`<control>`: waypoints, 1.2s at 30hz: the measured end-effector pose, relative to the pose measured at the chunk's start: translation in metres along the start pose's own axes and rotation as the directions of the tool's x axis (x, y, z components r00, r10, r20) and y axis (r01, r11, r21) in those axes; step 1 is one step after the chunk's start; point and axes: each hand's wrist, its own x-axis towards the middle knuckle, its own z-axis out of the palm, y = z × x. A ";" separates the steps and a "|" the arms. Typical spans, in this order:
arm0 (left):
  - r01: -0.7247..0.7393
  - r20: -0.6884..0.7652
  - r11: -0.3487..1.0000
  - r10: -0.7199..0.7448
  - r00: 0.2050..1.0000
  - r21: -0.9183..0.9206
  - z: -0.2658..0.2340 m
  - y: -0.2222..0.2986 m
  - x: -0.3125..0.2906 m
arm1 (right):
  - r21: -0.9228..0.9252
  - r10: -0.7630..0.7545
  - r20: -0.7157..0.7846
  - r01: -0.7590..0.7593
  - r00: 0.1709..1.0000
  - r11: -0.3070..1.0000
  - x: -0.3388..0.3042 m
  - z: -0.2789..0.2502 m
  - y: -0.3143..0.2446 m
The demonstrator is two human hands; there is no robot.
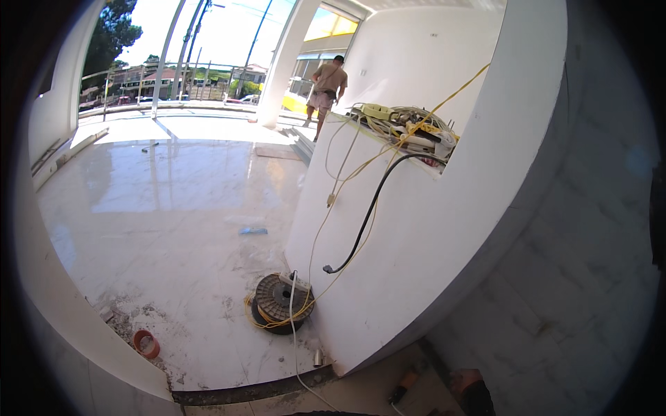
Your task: The person uses a hammer to repeatedly strike a white pipe placed inside a small container on the tiled floor. The person adjusts the pipe and container between strikes and briefly reaches toward a wall-mounted electrical box before resuming hammering.
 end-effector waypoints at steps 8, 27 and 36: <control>-0.092 -0.088 0.995 0.088 0.992 -0.044 -0.013 0.009 -0.021 | 0.216 -0.243 -0.667 0.494 0.705 0.842 0.041 -0.044 -0.162; -0.075 -0.967 0.994 -0.055 0.248 -0.076 -0.258 0.086 -0.334 | -0.278 -0.377 -0.925 0.761 -0.047 0.586 0.054 -0.160 -0.354; 0.341 -0.953 0.934 0.001 -0.302 -0.107 -0.372 0.082 -0.466 | -0.085 -0.276 -0.960 0.894 0.044 0.439 0.061 -0.148 -0.383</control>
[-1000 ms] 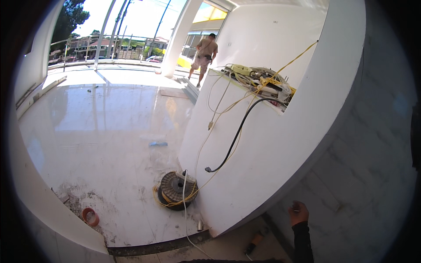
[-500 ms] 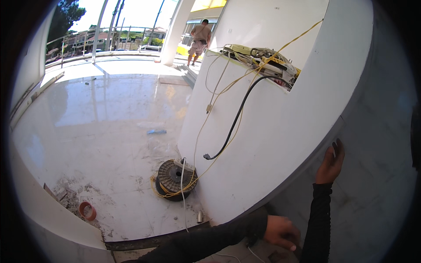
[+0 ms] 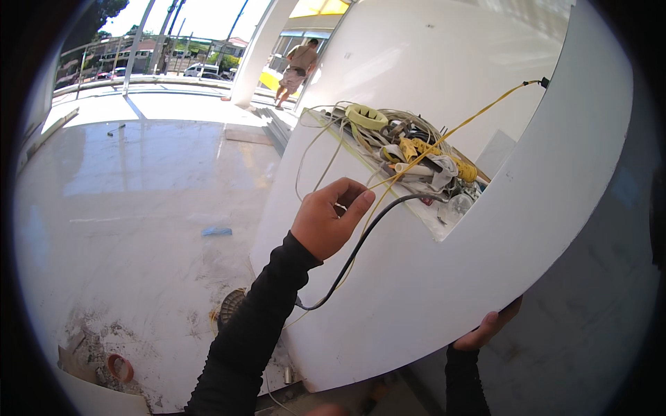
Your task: The person uses a hammer to repeatedly strike a white pipe placed inside a small container on the tiled floor. The person adjusts the pipe and container between strikes and briefly reaches toward a wall-mounted electrical box before resuming hammering.
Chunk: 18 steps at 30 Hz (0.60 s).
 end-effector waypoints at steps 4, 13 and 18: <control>-0.105 0.084 0.980 0.092 0.992 0.168 0.005 -0.028 0.095 | 0.021 0.125 -0.012 -0.125 0.992 0.992 -0.005 -0.006 0.005; -0.388 0.497 0.612 -0.010 0.867 0.689 0.067 -0.041 0.185 | 0.066 0.198 -0.052 -0.195 0.979 0.979 -0.013 -0.011 0.022; -0.262 0.318 0.735 0.068 0.946 0.625 0.083 -0.024 0.223 | -0.083 0.154 0.073 -0.148 0.985 0.986 -0.004 -0.014 0.014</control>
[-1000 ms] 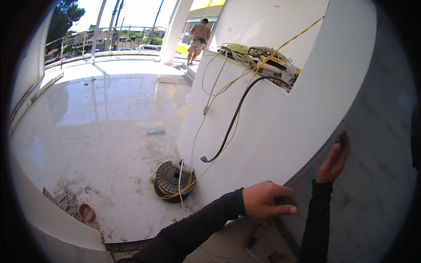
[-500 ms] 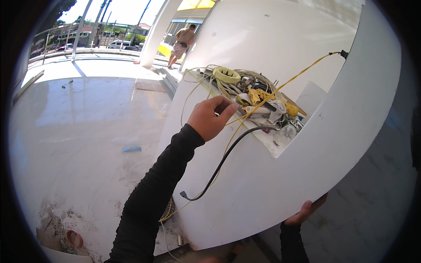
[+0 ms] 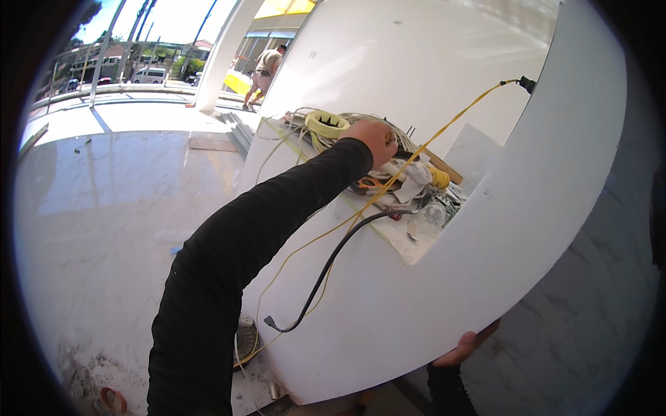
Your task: The person uses a hammer to repeatedly strike a white pipe placed inside a small container on the tiled floor. The person adjusts the pipe and container between strikes and briefly reaches toward a wall-mounted electrical box before resuming hammering.
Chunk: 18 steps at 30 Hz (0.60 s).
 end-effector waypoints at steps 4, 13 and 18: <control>0.091 0.027 0.981 -0.087 0.996 -0.170 -0.009 -0.003 0.036 | -0.006 0.011 -0.117 -0.012 0.993 1.000 0.000 0.006 -0.003; 0.080 0.319 0.921 0.051 0.946 -0.382 -0.011 -0.005 0.025 | 0.091 0.021 -0.016 -0.020 1.000 0.996 -0.005 -0.001 0.008; -0.081 0.633 0.971 -0.083 0.770 0.225 -0.016 -0.008 0.003 | 0.053 -0.012 -0.074 0.016 0.997 0.998 -0.004 0.002 0.004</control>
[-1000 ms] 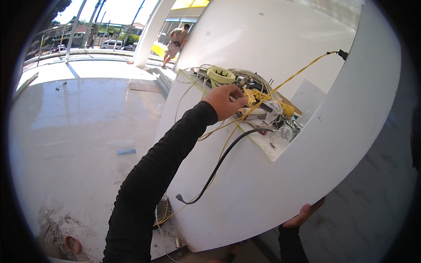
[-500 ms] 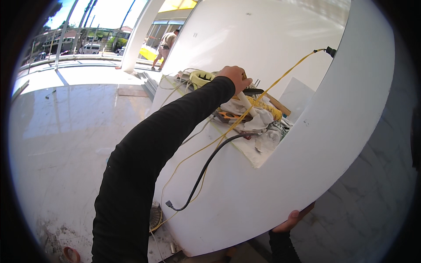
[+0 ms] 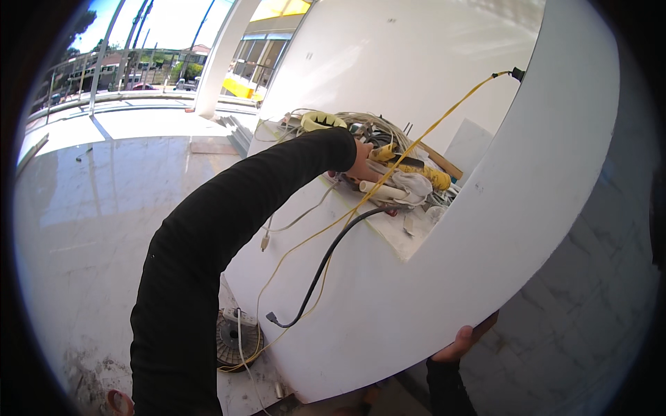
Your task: The person uses a hammer to repeatedly strike a white pipe placed inside a small container on the tiled floor. The person adjusts the pipe and container between strikes and briefly reaches toward a wall-mounted electrical box before resuming hammering.
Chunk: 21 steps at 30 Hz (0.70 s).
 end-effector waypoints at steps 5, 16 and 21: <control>0.096 -0.260 0.993 -0.077 0.963 0.063 0.009 0.018 0.009 | 0.044 0.011 -0.041 -0.009 0.999 0.999 0.001 0.008 -0.010; -0.007 -0.511 0.992 -0.059 0.858 -0.126 -0.017 0.036 0.010 | 0.032 -0.023 -0.042 0.024 0.999 0.999 0.005 0.010 -0.016; 0.076 -0.470 0.997 -0.067 0.880 0.001 -0.016 0.040 -0.009 | 0.021 -0.022 0.046 0.021 0.999 1.000 0.012 0.006 -0.018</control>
